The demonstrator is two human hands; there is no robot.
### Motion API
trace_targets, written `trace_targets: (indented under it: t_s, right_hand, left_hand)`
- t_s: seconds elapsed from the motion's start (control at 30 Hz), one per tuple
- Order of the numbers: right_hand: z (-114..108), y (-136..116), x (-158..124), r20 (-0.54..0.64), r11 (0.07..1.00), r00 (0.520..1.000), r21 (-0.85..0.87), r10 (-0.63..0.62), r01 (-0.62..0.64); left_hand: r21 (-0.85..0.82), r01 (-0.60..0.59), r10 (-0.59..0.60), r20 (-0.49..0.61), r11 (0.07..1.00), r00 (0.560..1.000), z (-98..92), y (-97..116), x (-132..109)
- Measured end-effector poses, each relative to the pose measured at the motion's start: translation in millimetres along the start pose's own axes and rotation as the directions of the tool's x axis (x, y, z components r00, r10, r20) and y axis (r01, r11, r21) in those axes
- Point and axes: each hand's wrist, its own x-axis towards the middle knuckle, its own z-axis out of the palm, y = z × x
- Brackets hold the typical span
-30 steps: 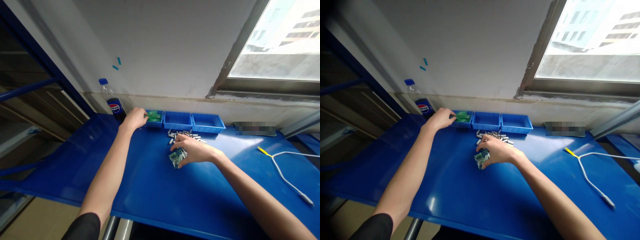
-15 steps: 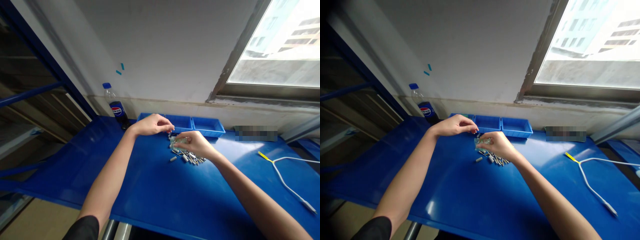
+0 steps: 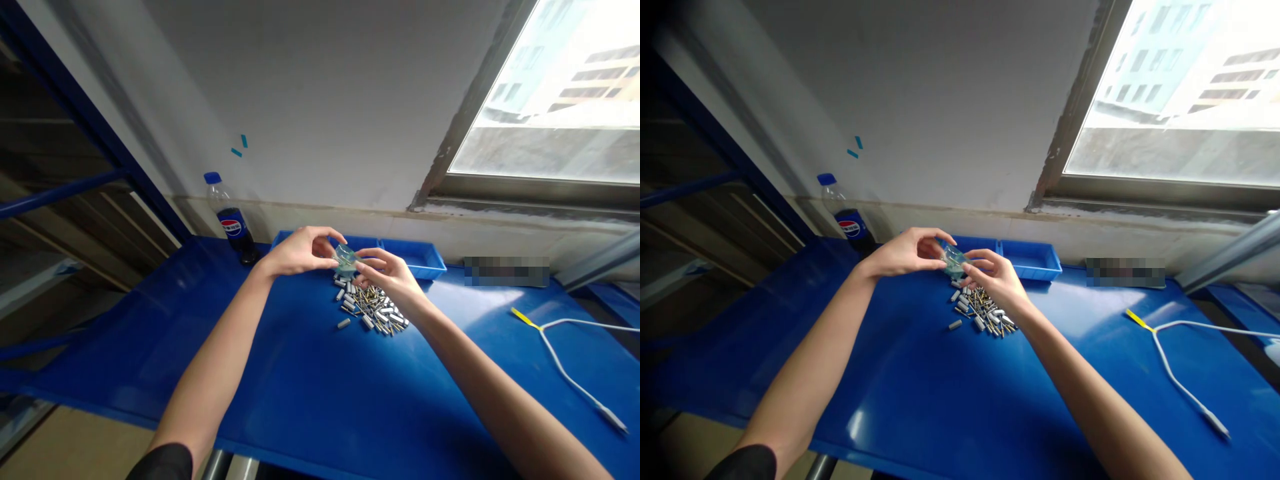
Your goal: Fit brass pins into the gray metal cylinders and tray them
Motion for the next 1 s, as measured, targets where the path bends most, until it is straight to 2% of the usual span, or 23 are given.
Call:
trace_targets:
  t_s: [0.1, 0.13, 0.2, 0.27, 0.3, 0.37, 0.43, 0.5, 0.6, 0.7, 0.83, 0.93, 1.0]
  right_hand:
    - [-5, -2, 2, -0.047, 0.999, 0.999, -0.038, -0.007, 0.006]
    - [-8, -3, 2, -0.059, 0.999, 0.998, -0.053, -0.01, 0.007]
    - [-12, -3, 3, -0.066, 0.997, 0.998, -0.076, -0.016, 0.01]
    - [-15, -3, 4, -0.059, 0.996, 0.998, -0.088, -0.02, 0.015]
    - [-16, -3, 4, -0.052, 0.996, 0.998, -0.091, -0.019, 0.014]
    - [-17, -3, 4, -0.039, 0.996, 0.999, -0.094, -0.011, 0.008]
    - [-17, -3, 4, -0.029, 0.995, 1.0, -0.098, 0.002, -0.004]
    - [-16, -3, 4, -0.019, 0.995, 1.0, -0.104, 0.009, -0.011]
    - [-16, -1, 4, -0.005, 0.994, 1.0, -0.106, 0.013, -0.013]
    - [-18, 1, 6, -0.003, 0.994, 1.0, -0.109, 0.01, -0.011]
    - [-23, -1, 7, 0.016, 0.986, 1.0, -0.166, -0.006, 0.009]
    - [-30, -3, 7, 0.039, 0.956, 0.999, -0.29, -0.035, 0.044]
    - [-36, -4, 7, 0.085, 0.92, 0.995, -0.384, -0.049, 0.078]
  left_hand:
    - [0.195, 0.014, 0.032, -0.229, 0.981, 0.973, -15.0, -11, -1]
    - [0.269, 0.041, 0.047, -0.311, 0.962, 0.949, -20.3, -16, -2]
    - [0.42, 0.143, 0.083, -0.476, 0.896, 0.875, -29.1, -27, -3]
    - [0.519, 0.269, 0.086, -0.561, 0.811, 0.823, -33.9, -39, -4]
    - [0.552, 0.334, 0.045, -0.563, 0.764, 0.825, -34.7, -44, -4]
    - [0.592, 0.438, -0.115, -0.503, 0.677, 0.857, -33.8, -53, -6]
    - [0.623, 0.478, -0.27, -0.402, 0.62, 0.875, -31.8, -57, -7]
    - [0.641, 0.485, -0.338, -0.348, 0.595, 0.874, -30.5, -58, -8]
    - [0.645, 0.479, -0.297, -0.377, 0.595, 0.877, -30.7, -54, -9]
    - [0.634, 0.378, -0.174, -0.361, 0.675, 0.916, -29.7, -45, -7]
    - [0.544, 0.122, -0.023, -0.184, 0.83, 0.983, -17.9, -24, -2]
    - [0.454, 0.034, -0.008, -0.059, 0.89, 0.998, -1.8, -5, 1]
    - [0.446, 0.013, -0.026, 0.024, 0.895, 0.999, 10.1, 5, 2]
